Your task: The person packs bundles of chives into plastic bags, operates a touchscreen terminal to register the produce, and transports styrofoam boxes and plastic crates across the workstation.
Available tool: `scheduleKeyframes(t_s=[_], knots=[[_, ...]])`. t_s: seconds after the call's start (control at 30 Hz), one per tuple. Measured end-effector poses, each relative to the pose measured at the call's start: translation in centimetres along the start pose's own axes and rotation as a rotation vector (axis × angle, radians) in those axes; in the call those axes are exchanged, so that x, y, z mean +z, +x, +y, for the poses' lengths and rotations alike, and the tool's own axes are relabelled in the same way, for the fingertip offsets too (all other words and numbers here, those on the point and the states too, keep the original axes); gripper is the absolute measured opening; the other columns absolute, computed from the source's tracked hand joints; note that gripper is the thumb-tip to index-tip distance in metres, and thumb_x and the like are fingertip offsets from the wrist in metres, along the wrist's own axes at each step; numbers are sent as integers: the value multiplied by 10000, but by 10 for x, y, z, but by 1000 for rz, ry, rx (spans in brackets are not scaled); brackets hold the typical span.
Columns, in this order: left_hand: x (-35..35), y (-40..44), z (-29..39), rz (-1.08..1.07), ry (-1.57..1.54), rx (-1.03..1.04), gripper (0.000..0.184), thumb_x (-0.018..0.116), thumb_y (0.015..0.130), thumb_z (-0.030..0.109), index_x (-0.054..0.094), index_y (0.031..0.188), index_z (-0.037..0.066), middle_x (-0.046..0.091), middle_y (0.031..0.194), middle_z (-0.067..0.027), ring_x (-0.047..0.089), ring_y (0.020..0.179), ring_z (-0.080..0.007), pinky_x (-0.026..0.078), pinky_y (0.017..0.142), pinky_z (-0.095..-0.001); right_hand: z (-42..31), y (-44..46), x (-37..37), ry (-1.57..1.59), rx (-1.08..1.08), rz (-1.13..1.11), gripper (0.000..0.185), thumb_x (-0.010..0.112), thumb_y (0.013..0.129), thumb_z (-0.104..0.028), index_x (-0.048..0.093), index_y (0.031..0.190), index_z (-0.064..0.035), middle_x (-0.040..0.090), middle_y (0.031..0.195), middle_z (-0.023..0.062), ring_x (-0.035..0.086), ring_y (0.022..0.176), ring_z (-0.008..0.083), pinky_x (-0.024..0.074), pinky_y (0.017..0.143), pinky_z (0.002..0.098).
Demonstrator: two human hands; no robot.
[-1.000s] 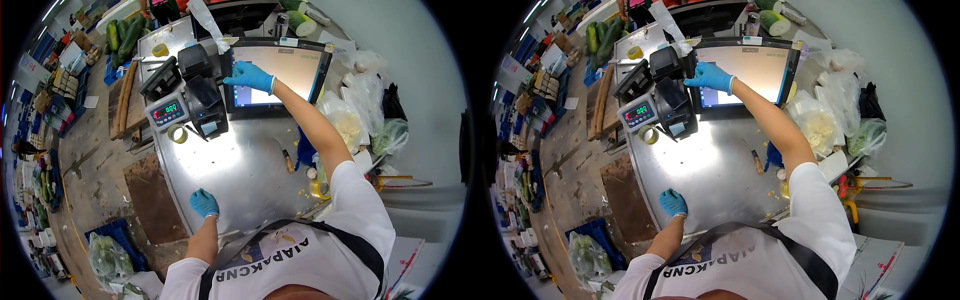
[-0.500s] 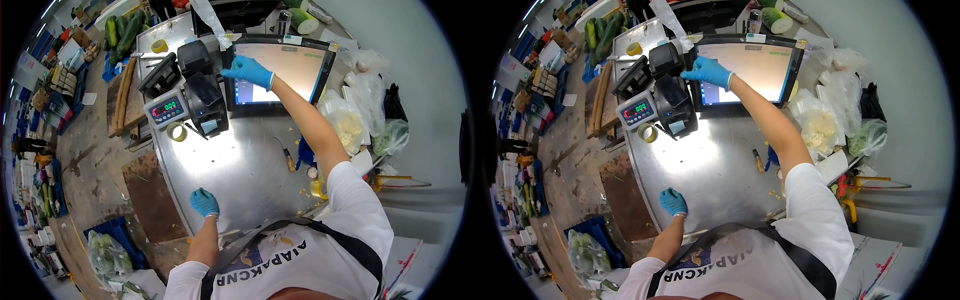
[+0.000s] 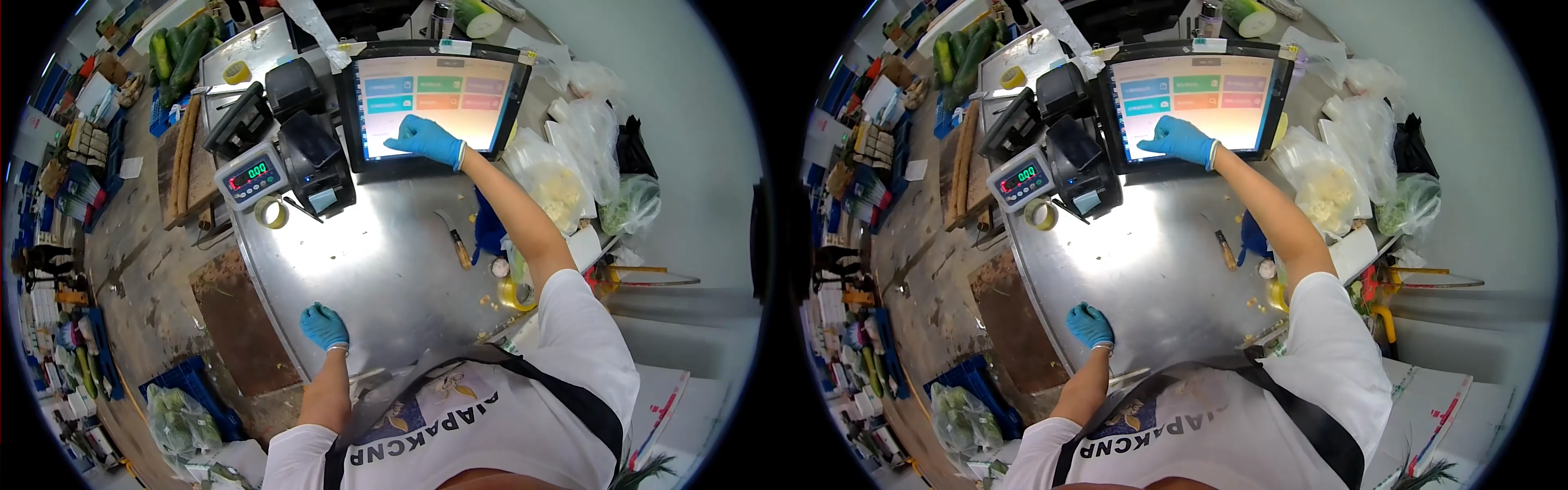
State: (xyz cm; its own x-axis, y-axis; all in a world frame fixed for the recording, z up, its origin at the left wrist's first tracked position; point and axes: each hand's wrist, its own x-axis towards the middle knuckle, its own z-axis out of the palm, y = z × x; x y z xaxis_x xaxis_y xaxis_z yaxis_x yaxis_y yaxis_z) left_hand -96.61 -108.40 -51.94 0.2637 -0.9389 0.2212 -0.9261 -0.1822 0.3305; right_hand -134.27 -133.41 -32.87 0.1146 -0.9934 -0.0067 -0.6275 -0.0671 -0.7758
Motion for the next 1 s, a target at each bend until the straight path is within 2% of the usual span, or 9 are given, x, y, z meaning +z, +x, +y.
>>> scheduleKeyframes(t_s=[0.17, 0.3, 0.43, 0.53, 0.63, 0.8, 0.87, 0.93, 1.0], knots=[[1, 2, 1, 18, -8, 17, 165, 521, 866, 126, 593, 780, 5, 572, 805, -181, 539, 801, -349, 408, 725, -460, 0, -4, -29, 103, 109, 5, 475, 749, 781, -477, 533, 753, -55, 542, 710, 47, 555, 628, 121, 490, 614, 261], [-1, 3, 2, -2, 29, 33, 185, 512, 872, 138, 578, 756, 9, 562, 792, -184, 537, 789, -351, 402, 713, -463, 28, -11, -54, 46, 31, 90, 463, 732, 805, -464, 537, 685, -62, 532, 714, 53, 572, 613, 128, 509, 616, 265], [-1, 2, 2, -22, 55, 28, 194, 509, 874, 143, 569, 746, 10, 558, 788, -187, 534, 782, -349, 398, 708, -465, 41, -24, -100, -51, 12, 120, 481, 666, 838, -517, 648, 816, -37, 579, 738, 66, 575, 615, 135, 511, 608, 272], [-3, 3, 5, -47, 53, 15, 201, 506, 878, 148, 573, 749, 9, 559, 788, -186, 533, 784, -350, 398, 711, -466, 63, -17, -116, -23, 151, 233, 551, 646, 825, -573, 615, 767, -25, 573, 694, 66, 550, 602, 135, 484, 601, 259], [-4, 3, 6, 5, 57, 21, 205, 506, 880, 153, 579, 757, 5, 561, 790, -184, 532, 791, -352, 397, 719, -465, 66, -16, -117, -3, 189, 208, 441, 691, 842, -470, 572, 721, -63, 520, 662, 24, 493, 571, 94, 453, 567, 239], [3, 0, 2, -1, 38, 27, 216, 502, 888, 154, 582, 761, -1, 565, 787, -184, 530, 799, -355, 396, 730, -465, 45, -39, -83, 115, 76, 156, 411, 729, 836, -401, 497, 704, -88, 469, 638, -2, 474, 557, 77, 450, 564, 246], [0, 1, 4, -15, 30, 37, 226, 498, 895, 155, 579, 756, -3, 565, 784, -186, 530, 797, -355, 396, 731, -464, 49, -41, -71, 102, 96, 112, 448, 744, 806, -443, 517, 686, -75, 505, 645, 16, 529, 591, 105, 482, 606, 249], [0, 1, 3, -36, 39, 28, 194, 502, 881, 147, 580, 781, 0, 563, 798, -189, 532, 796, -361, 396, 721, -466, 50, -42, -57, 63, 32, 135, 434, 749, 806, -421, 517, 682, -77, 508, 634, 7, 512, 579, 90, 472, 579, 241], [-1, 1, 3, -31, 43, 27, 193, 503, 879, 147, 575, 775, 1, 562, 792, -190, 532, 785, -362, 395, 712, -467, 42, -49, -50, 162, 124, 75, 433, 753, 803, -414, 512, 674, -79, 520, 636, 6, 512, 562, 88, 470, 561, 237]])
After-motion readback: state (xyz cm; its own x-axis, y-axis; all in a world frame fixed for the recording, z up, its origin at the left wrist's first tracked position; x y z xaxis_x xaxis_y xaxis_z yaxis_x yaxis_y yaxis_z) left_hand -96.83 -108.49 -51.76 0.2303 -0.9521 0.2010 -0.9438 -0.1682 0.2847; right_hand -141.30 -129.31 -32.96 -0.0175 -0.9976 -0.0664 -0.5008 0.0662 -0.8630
